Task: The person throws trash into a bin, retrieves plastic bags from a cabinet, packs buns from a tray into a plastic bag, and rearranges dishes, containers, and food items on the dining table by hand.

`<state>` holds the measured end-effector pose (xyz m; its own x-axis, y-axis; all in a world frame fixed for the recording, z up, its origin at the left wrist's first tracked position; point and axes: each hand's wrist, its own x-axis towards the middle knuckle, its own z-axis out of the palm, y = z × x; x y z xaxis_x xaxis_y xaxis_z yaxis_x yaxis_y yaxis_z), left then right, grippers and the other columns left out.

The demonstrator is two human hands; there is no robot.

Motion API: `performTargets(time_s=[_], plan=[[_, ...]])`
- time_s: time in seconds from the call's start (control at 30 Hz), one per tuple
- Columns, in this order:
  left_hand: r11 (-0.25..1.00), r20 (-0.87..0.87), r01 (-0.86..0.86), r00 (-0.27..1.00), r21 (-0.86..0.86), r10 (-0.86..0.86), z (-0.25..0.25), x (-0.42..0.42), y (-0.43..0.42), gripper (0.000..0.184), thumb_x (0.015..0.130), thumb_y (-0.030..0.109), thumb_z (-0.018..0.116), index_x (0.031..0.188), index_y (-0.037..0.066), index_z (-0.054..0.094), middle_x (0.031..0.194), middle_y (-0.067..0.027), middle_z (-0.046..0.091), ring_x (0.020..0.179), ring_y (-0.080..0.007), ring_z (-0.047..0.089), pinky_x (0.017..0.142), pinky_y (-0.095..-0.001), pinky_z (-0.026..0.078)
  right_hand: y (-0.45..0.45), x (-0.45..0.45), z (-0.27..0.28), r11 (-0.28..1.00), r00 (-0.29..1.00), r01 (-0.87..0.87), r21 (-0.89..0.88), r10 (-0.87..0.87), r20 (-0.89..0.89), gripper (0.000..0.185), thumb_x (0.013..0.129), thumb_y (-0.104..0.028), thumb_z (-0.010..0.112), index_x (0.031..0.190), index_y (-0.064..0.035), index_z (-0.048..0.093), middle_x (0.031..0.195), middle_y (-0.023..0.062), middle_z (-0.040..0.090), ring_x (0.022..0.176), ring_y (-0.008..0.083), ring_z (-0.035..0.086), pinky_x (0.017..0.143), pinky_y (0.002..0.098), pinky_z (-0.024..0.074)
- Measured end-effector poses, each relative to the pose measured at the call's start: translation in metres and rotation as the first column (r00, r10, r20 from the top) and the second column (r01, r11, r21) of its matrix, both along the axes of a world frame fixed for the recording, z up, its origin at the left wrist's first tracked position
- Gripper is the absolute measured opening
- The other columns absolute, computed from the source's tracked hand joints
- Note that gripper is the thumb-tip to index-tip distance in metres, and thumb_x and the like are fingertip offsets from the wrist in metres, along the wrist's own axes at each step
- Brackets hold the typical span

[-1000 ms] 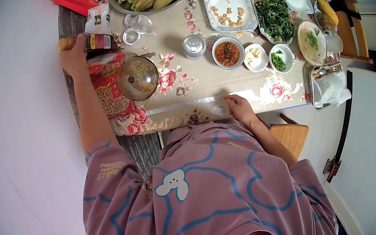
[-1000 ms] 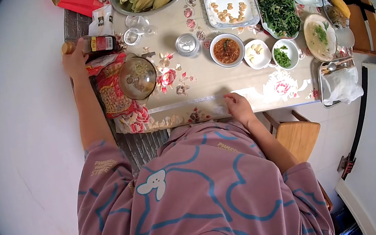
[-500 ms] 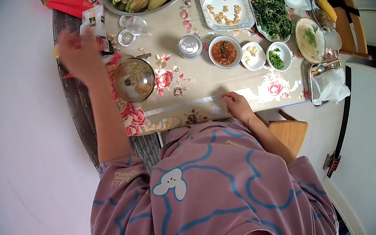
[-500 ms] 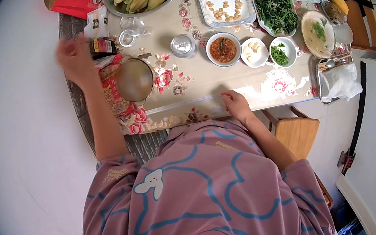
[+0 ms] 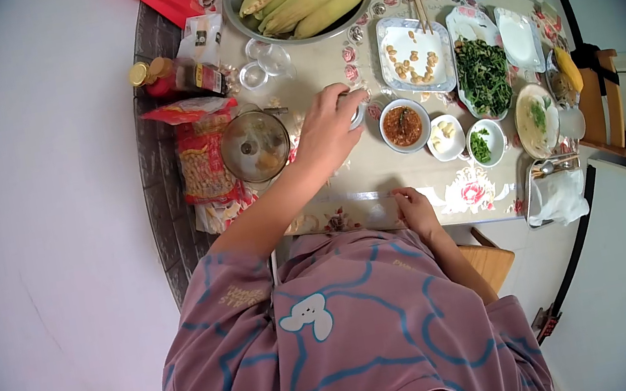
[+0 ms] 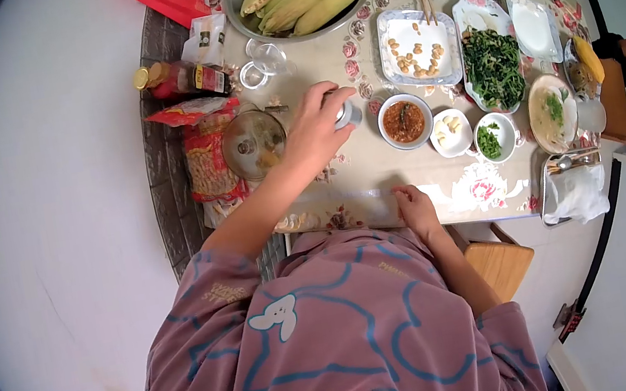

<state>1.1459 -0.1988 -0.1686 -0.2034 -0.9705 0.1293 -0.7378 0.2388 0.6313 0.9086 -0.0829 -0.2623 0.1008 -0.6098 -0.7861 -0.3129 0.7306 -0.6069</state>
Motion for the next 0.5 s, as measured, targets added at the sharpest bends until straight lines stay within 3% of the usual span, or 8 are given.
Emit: performTargets(time_s=[0.07,0.13,0.2,0.27,0.33,0.4,0.5], plan=[[1.000,-0.068,-0.021,0.997,0.021,0.022,0.035,0.014,0.004,0.053,0.070,0.006,0.073,0.120,0.013,0.056,0.120,-0.0104,0.046,0.108,-0.0311,0.051,0.091,-0.0387,0.045,0.001,0.000,-0.005,1.000,1.000,-0.009,0.014,0.010,-0.006,0.030,0.094,-0.022,0.051,0.114,-0.0021,0.060,0.064,0.0027,0.055,0.053,0.0087,0.050,0.047,0.0239,0.0395],[0.997,-0.126,-0.081,0.989,-0.015,0.078,0.075,0.034,0.002,0.052,0.069,0.005,0.075,0.117,0.013,0.057,0.120,-0.0093,0.047,0.106,-0.0286,0.052,0.087,-0.0375,0.048,0.001,0.003,-0.008,1.000,0.999,0.017,0.024,-0.018,0.040,0.030,0.095,-0.021,0.050,0.117,-0.0014,0.056,0.064,0.0011,0.050,0.048,0.0073,0.043,0.041,0.0216,0.0327],[0.987,-0.024,-0.143,0.990,-0.068,0.142,0.110,0.058,-0.007,0.051,0.070,0.010,0.075,0.117,0.011,0.056,0.116,-0.0105,0.049,0.101,-0.0283,0.055,0.084,-0.0381,0.048,-0.005,0.008,-0.006,0.999,0.999,-0.002,0.034,0.000,0.035,0.031,0.095,-0.021,0.050,0.118,-0.0014,0.055,0.064,0.0012,0.050,0.047,0.0072,0.042,0.040,0.0217,0.0323],[0.939,0.026,-0.195,0.977,-0.282,0.211,0.134,0.084,-0.022,0.050,0.069,0.012,0.076,0.115,0.011,0.056,0.115,-0.0100,0.049,0.096,-0.0261,0.056,0.079,-0.0371,0.050,-0.010,0.012,-0.005,0.999,0.999,-0.018,0.044,0.017,0.028,0.031,0.095,-0.022,0.050,0.118,-0.0014,0.055,0.064,0.0013,0.050,0.047,0.0071,0.041,0.040,0.0218,0.0318],[0.879,0.058,-0.327,0.928,-0.347,0.368,0.147,0.112,-0.043,0.050,0.069,0.013,0.077,0.113,0.012,0.056,0.112,-0.0097,0.050,0.092,-0.0254,0.058,0.075,-0.0370,0.052,-0.016,0.015,-0.005,0.998,0.999,-0.025,0.050,0.024,0.025,0.030,0.094,-0.023,0.050,0.115,-0.0029,0.059,0.064,0.0028,0.055,0.051,0.0086,0.049,0.046,0.0238,0.0399],[0.830,0.146,-0.387,0.868,-0.401,0.475,0.152,0.139,-0.072,0.050,0.069,0.012,0.077,0.114,0.012,0.056,0.110,-0.0096,0.051,0.092,-0.0264,0.059,0.076,-0.0379,0.052,-0.021,0.020,-0.002,0.998,0.999,-0.034,0.043,0.033,0.026,0.031,0.094,-0.023,0.050,0.115,-0.0027,0.059,0.064,0.0029,0.055,0.051,0.0085,0.049,0.045,0.0237,0.0393],[0.814,0.238,-0.308,0.852,-0.494,0.467,0.124,0.201,-0.127,0.052,0.067,0.012,0.079,0.114,0.012,0.056,0.110,-0.0097,0.052,0.096,-0.0284,0.059,0.079,-0.0388,0.051,-0.031,0.024,0.004,0.999,0.999,-0.048,0.020,0.048,0.012,0.032,0.094,-0.024,0.050,0.117,-0.0019,0.058,0.064,0.0031,0.054,0.051,0.0084,0.048,0.044,0.0234,0.0382]])
